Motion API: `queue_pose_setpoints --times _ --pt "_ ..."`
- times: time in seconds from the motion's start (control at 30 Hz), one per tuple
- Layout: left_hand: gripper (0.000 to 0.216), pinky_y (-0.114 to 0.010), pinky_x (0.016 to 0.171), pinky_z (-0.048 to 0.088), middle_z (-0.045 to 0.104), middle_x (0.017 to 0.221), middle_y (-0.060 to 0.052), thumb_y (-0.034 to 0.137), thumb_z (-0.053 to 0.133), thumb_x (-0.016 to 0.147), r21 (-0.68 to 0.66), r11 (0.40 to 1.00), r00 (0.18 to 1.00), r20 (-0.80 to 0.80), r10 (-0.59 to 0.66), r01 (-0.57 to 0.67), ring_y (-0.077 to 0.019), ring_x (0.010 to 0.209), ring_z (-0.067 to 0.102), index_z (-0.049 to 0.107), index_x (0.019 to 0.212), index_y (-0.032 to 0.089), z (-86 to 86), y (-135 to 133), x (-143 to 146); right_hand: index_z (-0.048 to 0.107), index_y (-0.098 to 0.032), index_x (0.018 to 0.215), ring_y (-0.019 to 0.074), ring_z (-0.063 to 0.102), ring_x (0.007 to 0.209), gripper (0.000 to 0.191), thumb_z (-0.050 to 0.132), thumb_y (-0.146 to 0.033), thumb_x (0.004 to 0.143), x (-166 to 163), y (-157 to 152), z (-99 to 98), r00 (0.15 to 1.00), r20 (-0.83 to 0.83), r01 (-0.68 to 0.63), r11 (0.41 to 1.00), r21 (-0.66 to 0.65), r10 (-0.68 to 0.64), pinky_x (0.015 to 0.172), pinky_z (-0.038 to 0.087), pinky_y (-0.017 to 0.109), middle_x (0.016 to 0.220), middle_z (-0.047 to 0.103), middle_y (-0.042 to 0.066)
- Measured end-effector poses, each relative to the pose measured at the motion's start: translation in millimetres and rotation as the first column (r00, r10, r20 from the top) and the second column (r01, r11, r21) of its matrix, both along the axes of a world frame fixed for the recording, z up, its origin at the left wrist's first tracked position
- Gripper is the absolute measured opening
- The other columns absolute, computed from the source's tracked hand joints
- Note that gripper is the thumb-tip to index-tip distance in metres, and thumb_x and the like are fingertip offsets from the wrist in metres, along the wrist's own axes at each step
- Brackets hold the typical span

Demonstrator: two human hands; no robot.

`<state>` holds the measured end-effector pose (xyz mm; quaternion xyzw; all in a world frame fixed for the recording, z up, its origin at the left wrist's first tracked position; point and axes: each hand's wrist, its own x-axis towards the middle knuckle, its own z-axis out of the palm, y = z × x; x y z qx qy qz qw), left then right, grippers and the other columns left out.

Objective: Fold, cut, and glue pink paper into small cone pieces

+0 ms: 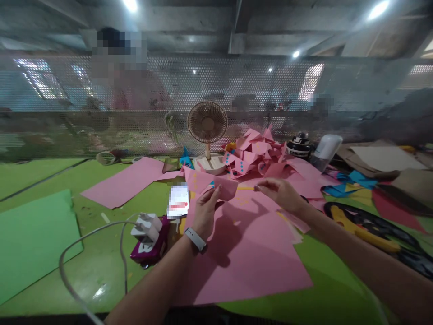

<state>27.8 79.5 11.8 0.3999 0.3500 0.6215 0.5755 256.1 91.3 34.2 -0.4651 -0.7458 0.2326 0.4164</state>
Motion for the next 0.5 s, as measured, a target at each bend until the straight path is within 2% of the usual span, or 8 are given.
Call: queue_pose_setpoints --times 0.07,0.23,0.3,0.4,0.5 --pt "0.024 -0.020 0.064 0.043 0.061 0.085 -0.002 0.039 0.072 0.067 -0.002 0.999 0.999 -0.009 0.033 -0.033 -0.0106 0.075 0.054 0.069 0.079 0.018 -0.5 1.0 0.0 0.065 -0.018 0.086 0.0189 0.063 0.083 0.027 0.052 -0.041 0.083 17.5 -13.6 -0.7 0.995 0.098 -0.004 0.999 -0.033 0.007 0.076 0.048 0.031 0.087 0.069 0.006" --pt "0.024 -0.018 0.061 0.041 0.062 0.079 -0.001 0.040 0.071 0.069 -0.017 0.999 0.996 -0.082 0.047 -0.048 -0.0089 0.068 0.053 0.069 0.077 0.018 -5.3 4.7 0.2 0.065 -0.021 0.091 0.0187 0.063 0.075 0.033 0.047 -0.047 0.084 64.7 -46.1 -2.7 0.956 0.273 0.147 0.982 -0.117 -0.110 0.065 0.049 0.028 0.086 0.069 0.005" --pt "0.023 -0.018 0.061 0.042 0.062 0.080 -0.001 0.040 0.071 0.068 -0.012 0.997 0.994 -0.082 0.075 -0.076 -0.0093 0.069 0.055 0.068 0.077 0.018 -6.5 6.6 -0.4 0.065 -0.022 0.091 0.0208 0.063 0.079 0.033 0.047 -0.049 0.084 85.9 -55.3 -3.7 0.928 0.347 0.187 0.974 -0.127 -0.133 0.068 0.049 0.030 0.089 0.069 0.005" --pt "0.021 -0.019 0.064 0.044 0.063 0.082 0.000 0.038 0.071 0.068 -0.004 0.992 0.992 -0.022 0.124 -0.124 -0.0097 0.072 0.057 0.067 0.079 0.021 -6.8 9.7 -2.1 0.066 -0.024 0.092 0.0255 0.062 0.091 0.032 0.048 -0.049 0.083 118.7 -68.0 -4.8 0.880 0.422 0.270 0.960 -0.072 -0.216 0.078 0.048 0.037 0.099 0.068 0.007" --pt "0.020 -0.022 0.068 0.047 0.062 0.082 0.002 0.037 0.071 0.068 0.006 0.990 0.989 0.027 0.143 -0.143 -0.0095 0.074 0.057 0.067 0.081 0.022 -6.9 12.5 -3.6 0.065 -0.028 0.092 0.0257 0.061 0.094 0.029 0.048 -0.048 0.083 145.2 -80.7 -3.9 0.848 0.449 0.344 0.937 -0.062 -0.282 0.080 0.047 0.038 0.104 0.067 0.008"
